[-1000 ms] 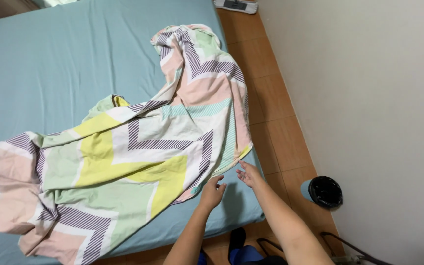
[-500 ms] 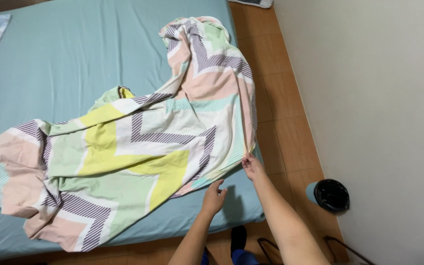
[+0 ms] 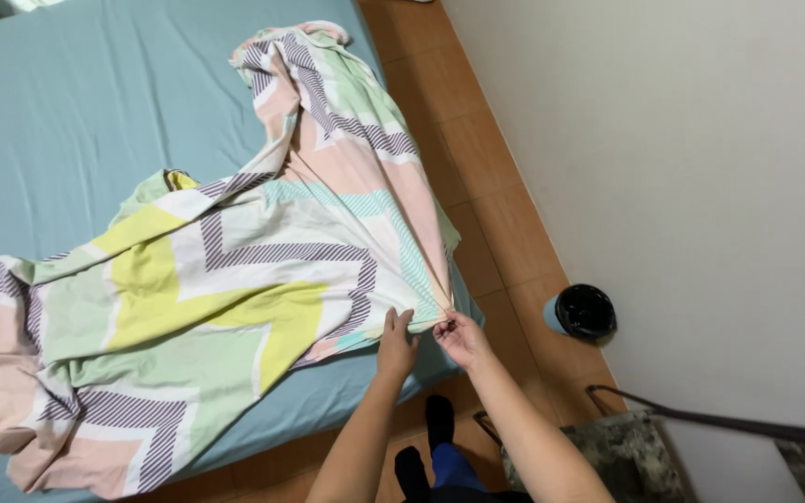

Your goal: The person picks up a folded patterned blanket from a shelf, unfolds it on the bed, and spreads it over the mattress. The person smooths the blanket and adjusts its position to cover the bed evenly.

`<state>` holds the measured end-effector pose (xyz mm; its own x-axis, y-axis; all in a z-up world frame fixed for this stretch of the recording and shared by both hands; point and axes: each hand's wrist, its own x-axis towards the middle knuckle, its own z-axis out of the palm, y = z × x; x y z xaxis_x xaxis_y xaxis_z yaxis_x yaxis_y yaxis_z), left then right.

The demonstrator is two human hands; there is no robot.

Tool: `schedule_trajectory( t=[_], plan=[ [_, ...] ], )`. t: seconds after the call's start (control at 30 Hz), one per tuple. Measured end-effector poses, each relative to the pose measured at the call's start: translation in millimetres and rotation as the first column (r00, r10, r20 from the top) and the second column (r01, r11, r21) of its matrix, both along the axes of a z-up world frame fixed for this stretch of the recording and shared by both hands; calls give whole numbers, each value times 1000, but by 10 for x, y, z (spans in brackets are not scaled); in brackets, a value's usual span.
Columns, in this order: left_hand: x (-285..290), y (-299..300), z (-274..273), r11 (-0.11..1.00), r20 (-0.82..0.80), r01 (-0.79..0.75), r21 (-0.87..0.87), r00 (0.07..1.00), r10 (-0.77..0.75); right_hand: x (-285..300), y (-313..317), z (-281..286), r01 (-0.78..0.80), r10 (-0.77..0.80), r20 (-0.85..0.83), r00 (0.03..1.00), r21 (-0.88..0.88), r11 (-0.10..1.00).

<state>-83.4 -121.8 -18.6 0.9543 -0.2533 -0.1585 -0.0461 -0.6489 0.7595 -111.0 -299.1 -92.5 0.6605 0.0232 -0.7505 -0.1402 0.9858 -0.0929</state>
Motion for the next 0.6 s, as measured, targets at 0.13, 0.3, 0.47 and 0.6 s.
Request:
schedule_trajectory(
  t=[0.13,0.3,0.47,0.6],
  plan=[
    [-174,71,-73,999,-2,11,40,1000,-11,-412,41,-86,47,-48,-21,999,-38,998],
    [-610,285,68,985,-27,132,112,991,-130,-961,108,-536,100,-120,-144,982,-140,985],
    [-932,489,32,965,-108,199,169,977,-182,-1321,266,-655,74,-111,-216,970,-173,982],
    [-1116,616,117,951,-164,228,208,967,-195,-1531,414,-489,66,-110,-246,963,-179,982]
  ],
)
